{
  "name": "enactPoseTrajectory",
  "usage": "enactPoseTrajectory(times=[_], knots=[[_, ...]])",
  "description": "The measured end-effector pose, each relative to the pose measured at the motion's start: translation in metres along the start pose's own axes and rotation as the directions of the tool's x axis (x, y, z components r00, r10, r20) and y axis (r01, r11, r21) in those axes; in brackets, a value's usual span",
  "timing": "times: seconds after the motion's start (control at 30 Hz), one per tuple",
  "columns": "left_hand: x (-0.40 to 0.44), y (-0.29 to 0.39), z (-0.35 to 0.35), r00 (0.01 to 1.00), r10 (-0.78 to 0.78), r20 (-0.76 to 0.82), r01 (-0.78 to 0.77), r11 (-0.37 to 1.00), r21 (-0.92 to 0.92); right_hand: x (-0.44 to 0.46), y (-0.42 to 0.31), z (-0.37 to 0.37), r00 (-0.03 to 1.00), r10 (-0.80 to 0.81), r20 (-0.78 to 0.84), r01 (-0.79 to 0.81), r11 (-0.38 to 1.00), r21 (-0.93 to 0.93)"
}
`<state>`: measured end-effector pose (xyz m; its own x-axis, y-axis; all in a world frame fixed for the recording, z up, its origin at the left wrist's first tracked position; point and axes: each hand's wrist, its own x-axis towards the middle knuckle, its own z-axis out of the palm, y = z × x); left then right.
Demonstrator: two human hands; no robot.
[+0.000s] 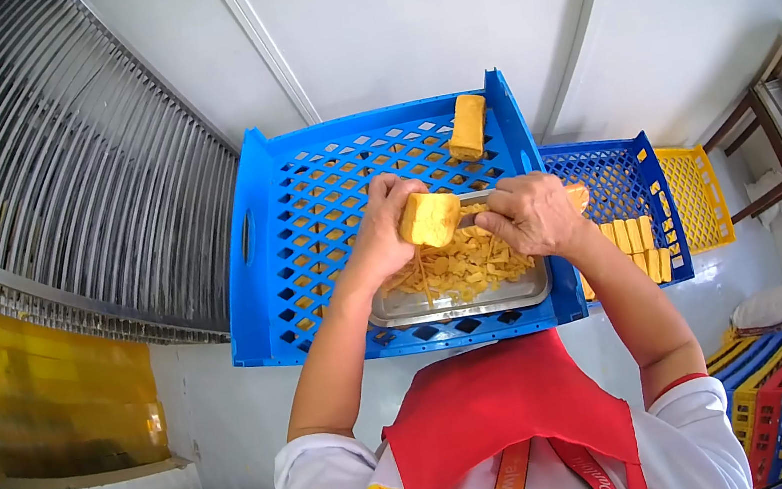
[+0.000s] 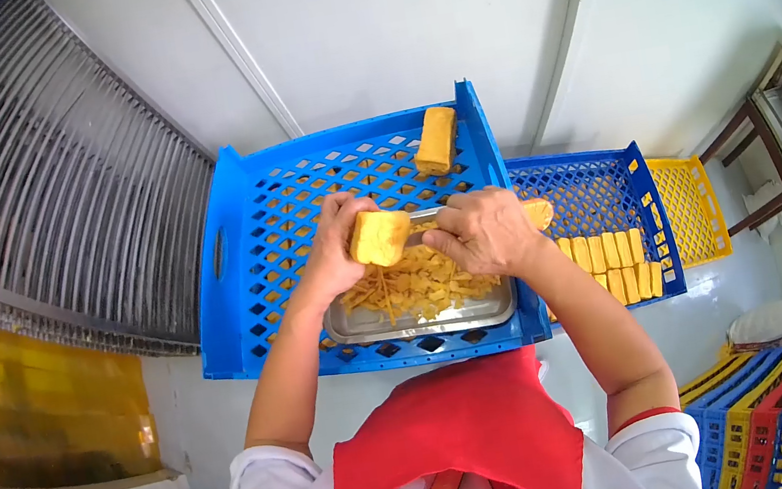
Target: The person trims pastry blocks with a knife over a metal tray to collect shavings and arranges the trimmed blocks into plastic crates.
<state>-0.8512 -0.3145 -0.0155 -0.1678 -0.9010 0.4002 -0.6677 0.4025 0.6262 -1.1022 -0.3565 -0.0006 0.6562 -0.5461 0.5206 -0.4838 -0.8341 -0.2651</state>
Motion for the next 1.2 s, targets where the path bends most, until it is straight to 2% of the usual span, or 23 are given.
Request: enactPoseTrajectory(times=[0.13, 0.2, 0.33, 0.4, 0.5, 0.63, 0.7, 0.8, 0.93, 1.0, 1.03, 1.1, 1.13, 1.2], knots=[[0.004, -0.002, 0.001, 1.000, -0.017, 0.004, 0.017, 0.998, 0.055, 0.008, -0.005, -0.003, 0.995, 0.027, -0.094, -0.033, 0.997, -0.071], [0.006, 0.006, 0.003, 0.996, -0.057, 0.069, 0.054, 0.997, 0.051, 0.009, -0.008, 0.005, 0.983, -0.024, -0.182, 0.007, 0.995, -0.095], [0.012, 0.008, 0.005, 0.994, -0.034, 0.101, 0.034, 0.999, 0.010, 0.005, -0.002, 0.010, 0.991, 0.002, -0.131, -0.009, 0.999, -0.050], [0.014, 0.001, 0.006, 0.998, 0.019, 0.066, -0.022, 0.999, 0.048, 0.002, 0.000, 0.003, 1.000, 0.002, -0.015, -0.002, 1.000, -0.012], [0.018, 0.001, 0.010, 0.996, 0.017, 0.090, -0.020, 0.999, 0.039, 0.003, 0.005, -0.001, 0.997, 0.064, -0.050, -0.063, 0.998, 0.009], [0.021, 0.009, 0.013, 0.991, 0.034, 0.131, -0.032, 0.999, -0.014, 0.005, 0.009, 0.006, 0.994, 0.034, -0.102, -0.035, 0.999, -0.010], [0.022, 0.005, 0.016, 0.987, 0.124, 0.099, -0.119, 0.991, -0.056, 0.005, 0.008, 0.008, 0.997, -0.008, -0.071, 0.009, 1.000, 0.015], [0.025, 0.008, 0.017, 0.988, 0.135, 0.072, -0.132, 0.990, -0.039, 0.001, 0.013, 0.006, 1.000, 0.003, 0.030, -0.004, 0.999, 0.048], [0.027, 0.004, 0.017, 0.992, 0.119, 0.050, -0.120, 0.993, 0.016, 0.001, 0.015, 0.000, 1.000, -0.024, 0.014, 0.023, 0.999, 0.035], [0.026, 0.004, 0.016, 0.994, 0.069, 0.079, -0.074, 0.995, 0.066, 0.003, 0.013, -0.002, 0.992, 0.054, -0.118, -0.053, 0.999, 0.013], [0.026, 0.004, 0.016, 0.994, 0.069, 0.080, -0.075, 0.995, 0.066, 0.004, 0.012, 0.000, 0.991, 0.055, -0.118, -0.054, 0.998, 0.013], [0.026, 0.002, 0.017, 0.992, 0.081, 0.095, -0.090, 0.991, 0.095, 0.005, 0.011, 0.003, 0.970, -0.082, -0.229, 0.055, 0.991, -0.120], [0.026, 0.002, 0.018, 0.992, 0.081, 0.096, -0.090, 0.991, 0.095, 0.004, 0.011, 0.003, 0.970, -0.081, -0.229, 0.054, 0.991, -0.120], [0.027, 0.003, 0.017, 0.990, 0.093, 0.109, -0.101, 0.993, 0.062, 0.002, 0.012, 0.002, 0.967, -0.211, -0.144, 0.194, 0.973, -0.124]])
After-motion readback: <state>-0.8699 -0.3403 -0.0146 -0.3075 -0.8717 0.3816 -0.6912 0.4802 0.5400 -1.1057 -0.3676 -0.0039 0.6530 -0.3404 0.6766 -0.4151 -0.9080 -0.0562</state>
